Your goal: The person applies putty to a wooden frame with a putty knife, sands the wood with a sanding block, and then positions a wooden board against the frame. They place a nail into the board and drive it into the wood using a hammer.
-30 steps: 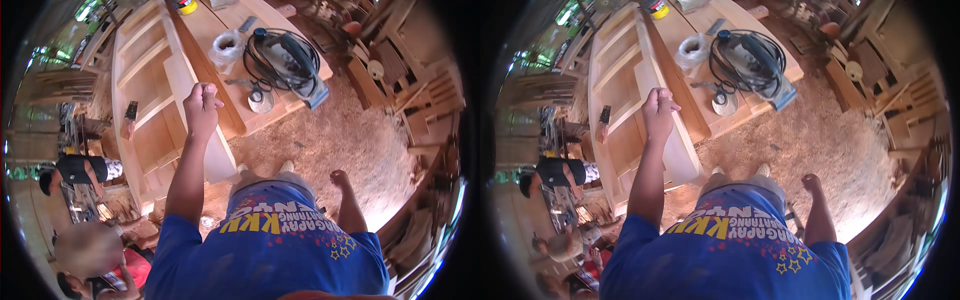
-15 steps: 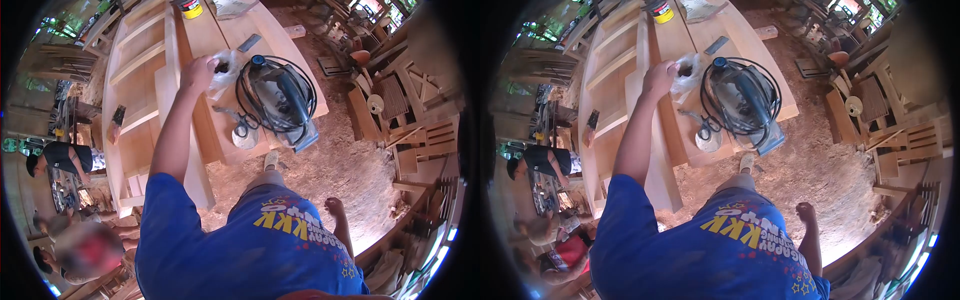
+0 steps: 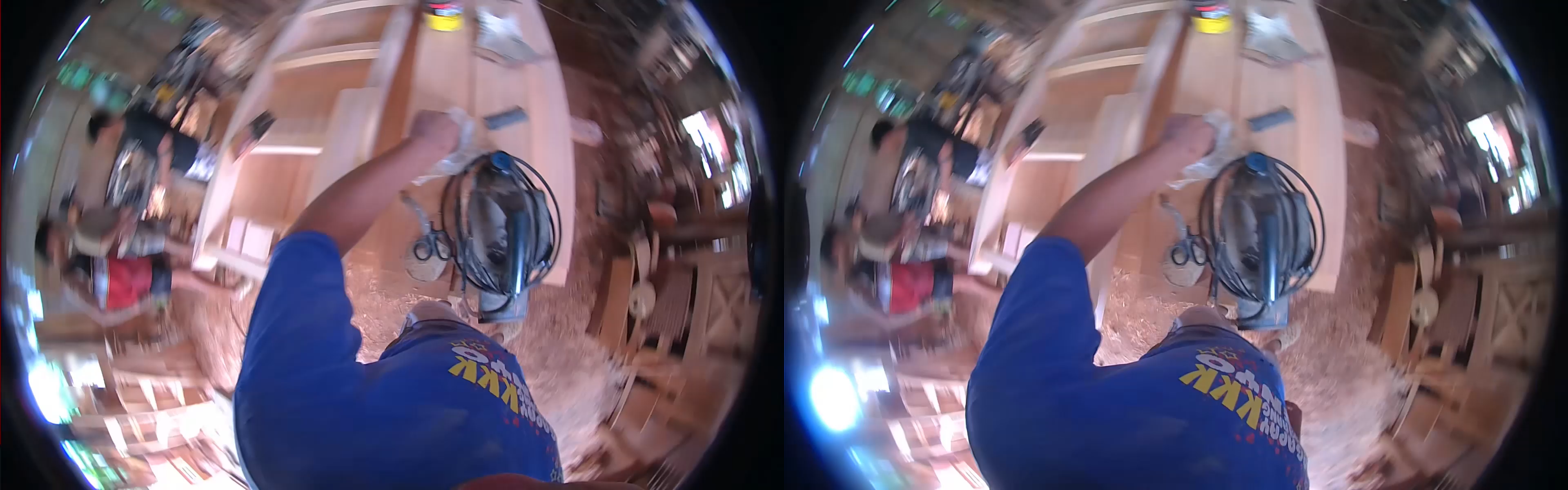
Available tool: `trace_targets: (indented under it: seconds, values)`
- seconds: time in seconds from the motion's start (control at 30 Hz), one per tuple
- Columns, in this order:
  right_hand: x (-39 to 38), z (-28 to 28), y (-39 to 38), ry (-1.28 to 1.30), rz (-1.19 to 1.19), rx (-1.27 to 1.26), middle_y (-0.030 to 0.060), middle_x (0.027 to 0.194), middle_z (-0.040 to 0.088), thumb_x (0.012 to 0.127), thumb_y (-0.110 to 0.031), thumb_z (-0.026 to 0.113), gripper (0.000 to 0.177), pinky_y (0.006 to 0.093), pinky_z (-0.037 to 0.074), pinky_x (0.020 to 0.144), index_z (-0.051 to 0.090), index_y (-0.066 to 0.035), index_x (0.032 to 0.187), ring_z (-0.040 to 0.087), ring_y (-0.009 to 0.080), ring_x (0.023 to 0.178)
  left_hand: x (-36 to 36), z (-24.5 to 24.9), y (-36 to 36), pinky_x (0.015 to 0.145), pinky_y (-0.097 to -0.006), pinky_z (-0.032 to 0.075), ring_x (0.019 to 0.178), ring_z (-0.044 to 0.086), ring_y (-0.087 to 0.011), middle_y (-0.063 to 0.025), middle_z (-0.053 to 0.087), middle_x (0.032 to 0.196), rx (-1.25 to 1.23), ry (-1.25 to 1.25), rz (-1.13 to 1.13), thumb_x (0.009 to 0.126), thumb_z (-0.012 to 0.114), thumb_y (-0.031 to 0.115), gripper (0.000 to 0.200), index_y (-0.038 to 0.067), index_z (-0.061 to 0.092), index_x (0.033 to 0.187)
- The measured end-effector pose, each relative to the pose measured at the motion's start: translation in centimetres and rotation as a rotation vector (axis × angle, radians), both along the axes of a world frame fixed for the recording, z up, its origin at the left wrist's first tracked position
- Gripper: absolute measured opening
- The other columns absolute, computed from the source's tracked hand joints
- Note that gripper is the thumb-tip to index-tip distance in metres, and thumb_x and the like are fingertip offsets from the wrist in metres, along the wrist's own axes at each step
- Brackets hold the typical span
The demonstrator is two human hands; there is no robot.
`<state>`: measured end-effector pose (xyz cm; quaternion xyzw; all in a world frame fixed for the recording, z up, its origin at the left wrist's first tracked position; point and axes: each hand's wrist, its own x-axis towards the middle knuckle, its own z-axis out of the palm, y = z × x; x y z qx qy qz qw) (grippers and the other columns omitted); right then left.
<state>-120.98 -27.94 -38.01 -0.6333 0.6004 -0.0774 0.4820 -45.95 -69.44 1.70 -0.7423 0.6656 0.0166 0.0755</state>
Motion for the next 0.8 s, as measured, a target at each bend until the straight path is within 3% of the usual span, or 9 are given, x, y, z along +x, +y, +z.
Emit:
trace_targets:
  seconds: [0.07,0.1,0.2,0.37,0.5,0.57,0.63,0.73,0.8]
  values:
    - [-1.5,-1.4,-7.8,-0.018,0.276,-0.187,0.0065,0.078,0.069,0.098,-0.012,0.067,0.008,0.0305,0.049,0.052,0.073,-0.008,0.101,0.066,0.0176,0.068,0.6,0.0,0.0,0.081,-0.0475,0.06,0.094,0.077,-0.0336,-0.0154,0.078,0.102,-0.013,-0.028,0.02,0.087,0.064,0.022,0.023,0.009,0.082,0.094]
    - [-1.2,0.9,-12.5,-0.058,0.228,-0.044,0.0057,0.078,0.067,0.098,-0.013,0.067,0.009,0.0305,0.048,0.052,0.071,-0.009,0.104,0.064,0.0168,0.067,0.4,0.2,0.2,0.081,-0.0468,0.06,0.095,0.077,-0.0331,-0.0152,0.078,0.102,-0.018,-0.04,0.032,0.086,0.065,0.022,0.023,0.009,0.082,0.094]
    - [-1.1,8.3,-24.5,-0.265,-0.386,0.593,0.0035,0.077,0.062,0.098,-0.017,0.064,0.016,0.0305,0.047,0.052,0.065,-0.01,0.113,0.06,0.0143,0.064,-0.6,0.7,0.8,0.083,-0.0452,0.06,0.098,0.076,-0.0317,-0.0144,0.079,0.105,-0.007,-0.036,0.111,0.086,0.067,0.023,0.023,0.009,0.082,0.095]
    - [-6.6,13.8,-36.2,-0.133,-0.326,0.398,0.0036,0.071,0.061,0.095,-0.013,0.061,0.017,0.0291,0.043,0.045,0.066,-0.008,0.111,0.056,0.0137,0.055,-2.9,1.1,0.4,0.087,-0.0439,0.06,0.104,0.076,-0.0303,-0.0132,0.078,0.112,0.01,-0.081,0.368,0.087,0.068,0.02,0.023,0.009,0.082,0.103]
    - [-12.6,14.4,-38.3,-0.039,-0.511,0.387,0.0031,0.067,0.057,0.093,-0.009,0.06,0.013,0.0315,0.041,0.042,0.066,-0.007,0.104,0.053,0.0158,0.052,-4.6,1.7,0.2,0.091,-0.0436,0.06,0.109,0.075,-0.0292,-0.0119,0.077,0.12,0.054,-0.066,0.529,0.09,0.068,0.019,0.028,0.009,0.08,0.113]
    - [-17.6,9.7,-38.3,-0.226,-0.501,0.365,0.003,0.065,0.054,0.091,-0.008,0.061,0.006,0.0325,0.043,0.043,0.065,-0.01,0.096,0.052,0.0173,0.051,-5.6,3.1,0.2,0.095,-0.042,0.059,0.118,0.072,-0.0269,-0.0091,0.075,0.128,0.109,0.0,0.637,0.095,0.066,0.022,0.031,0.012,0.078,0.122]
    - [-20.3,7.7,-38.7,-0.064,-0.509,0.641,0.0045,0.066,0.056,0.092,-0.01,0.061,0.005,0.0356,0.046,0.047,0.065,-0.012,0.091,0.057,0.0221,0.056,-4.8,2.2,-0.1,0.093,-0.0426,0.059,0.114,0.074,-0.0286,-0.0098,0.076,0.123,0.096,0.003,0.628,0.091,0.069,0.022,0.03,0.011,0.08,0.116]
    - [-25.1,-0.9,-39.5,-0.08,-0.212,0.476,0.0065,0.069,0.062,0.093,-0.015,0.063,0.006,0.0397,0.051,0.054,0.069,-0.013,0.092,0.065,0.0263,0.063,-2.8,1.4,-0.3,0.086,-0.0465,0.06,0.102,0.075,-0.0331,-0.0156,0.078,0.106,0.037,-0.017,0.515,0.083,0.069,0.019,0.023,0.01,0.081,0.101]
    - [-21.4,3.5,-40.7,0.02,-0.22,0.541,0.0062,0.069,0.061,0.093,-0.014,0.063,0.006,0.0391,0.051,0.053,0.068,-0.012,0.091,0.063,0.0253,0.062,-2.6,1.6,-0.8,0.08,-0.0504,0.06,0.093,0.076,-0.0355,-0.0176,0.078,0.097,-0.01,0.106,0.412,0.078,0.069,0.016,0.02,0.01,0.081,0.093]
